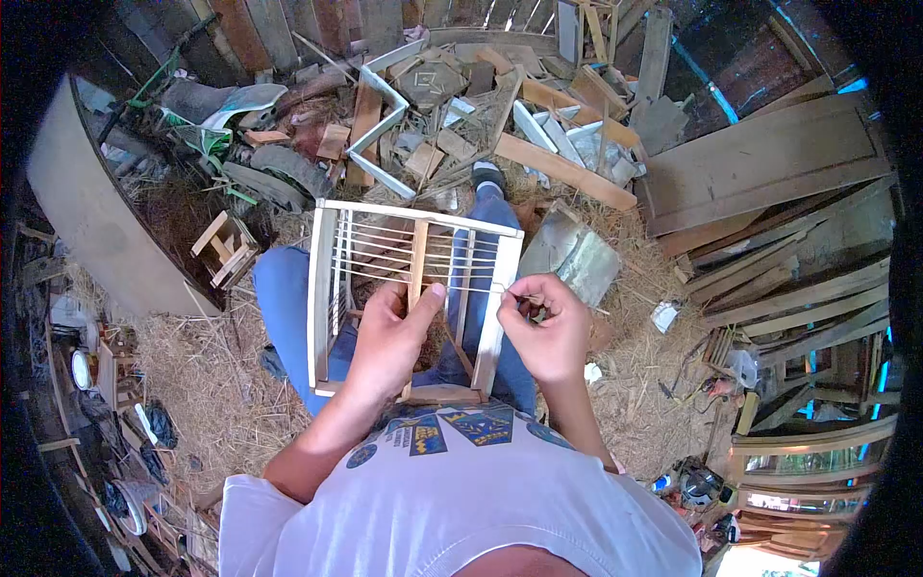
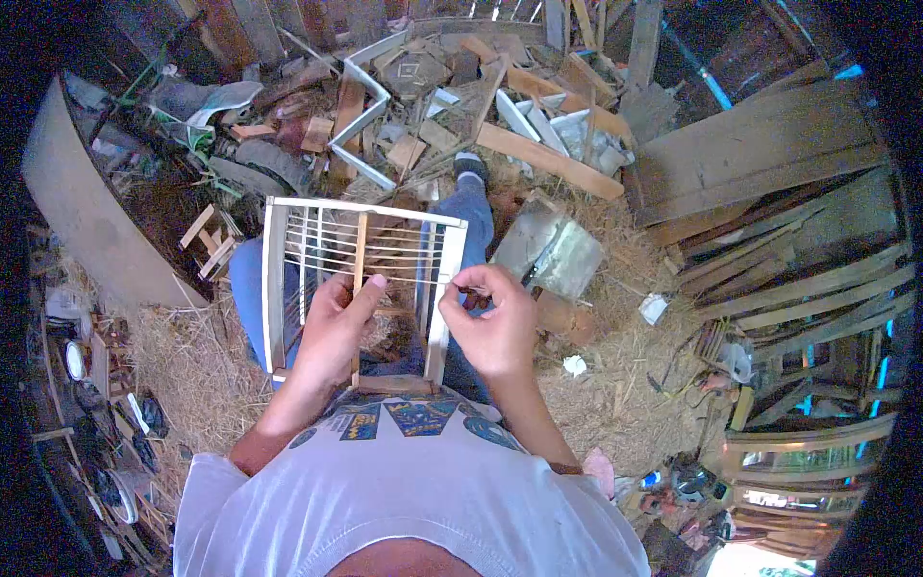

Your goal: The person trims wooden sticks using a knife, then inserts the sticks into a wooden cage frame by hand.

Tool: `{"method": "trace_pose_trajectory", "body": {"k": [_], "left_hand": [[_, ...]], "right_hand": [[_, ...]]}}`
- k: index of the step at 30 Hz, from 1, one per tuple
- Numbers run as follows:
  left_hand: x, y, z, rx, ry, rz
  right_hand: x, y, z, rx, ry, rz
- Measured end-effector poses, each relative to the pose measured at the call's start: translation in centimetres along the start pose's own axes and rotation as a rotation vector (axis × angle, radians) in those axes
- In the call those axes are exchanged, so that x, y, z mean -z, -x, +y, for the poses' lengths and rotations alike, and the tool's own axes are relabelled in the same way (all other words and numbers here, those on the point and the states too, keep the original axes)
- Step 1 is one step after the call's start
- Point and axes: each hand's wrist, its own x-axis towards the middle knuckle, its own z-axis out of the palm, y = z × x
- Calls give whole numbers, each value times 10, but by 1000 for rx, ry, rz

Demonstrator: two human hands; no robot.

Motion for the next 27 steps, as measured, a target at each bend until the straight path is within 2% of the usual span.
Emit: {"method": "trace_pose_trajectory", "body": {"k": [4,6,7,9,10,11,13,15,17,19,21,23,25,27], "left_hand": [[-2,2,-3,-127,-173,24],[0,2,-8,-337,-339,-4],[1,5,-6,-338,-346,-6],[6,12,8,-421,-702,-60],[11,16,21,-337,-867,-119],[14,20,32,-337,-875,-123],[17,28,53,-334,-1103,-198],[11,38,77,-292,-1126,-163],[4,41,101,-164,-1204,-150],[2,31,94,-223,-1116,-109],[-5,18,86,-721,-949,-85],[-14,8,84,-786,-976,-110],[-19,-5,76,-1023,-1254,-159],[-24,-14,64,-1002,-1266,-191]], "right_hand": [[0,-2,7,37,-22,14],[2,-3,0,4,-15,14],[2,-4,-1,3,-21,18],[4,-6,-3,21,1,14],[5,-7,-4,18,-6,20],[7,-8,-5,81,33,25],[6,-8,-3,139,68,35],[5,-8,0,138,50,37],[6,-9,-2,129,52,46],[6,-8,-2,123,55,53],[4,-8,0,125,24,78],[3,-8,2,125,26,83],[2,-9,2,128,29,86],[3,-10,1,140,38,79]]}}
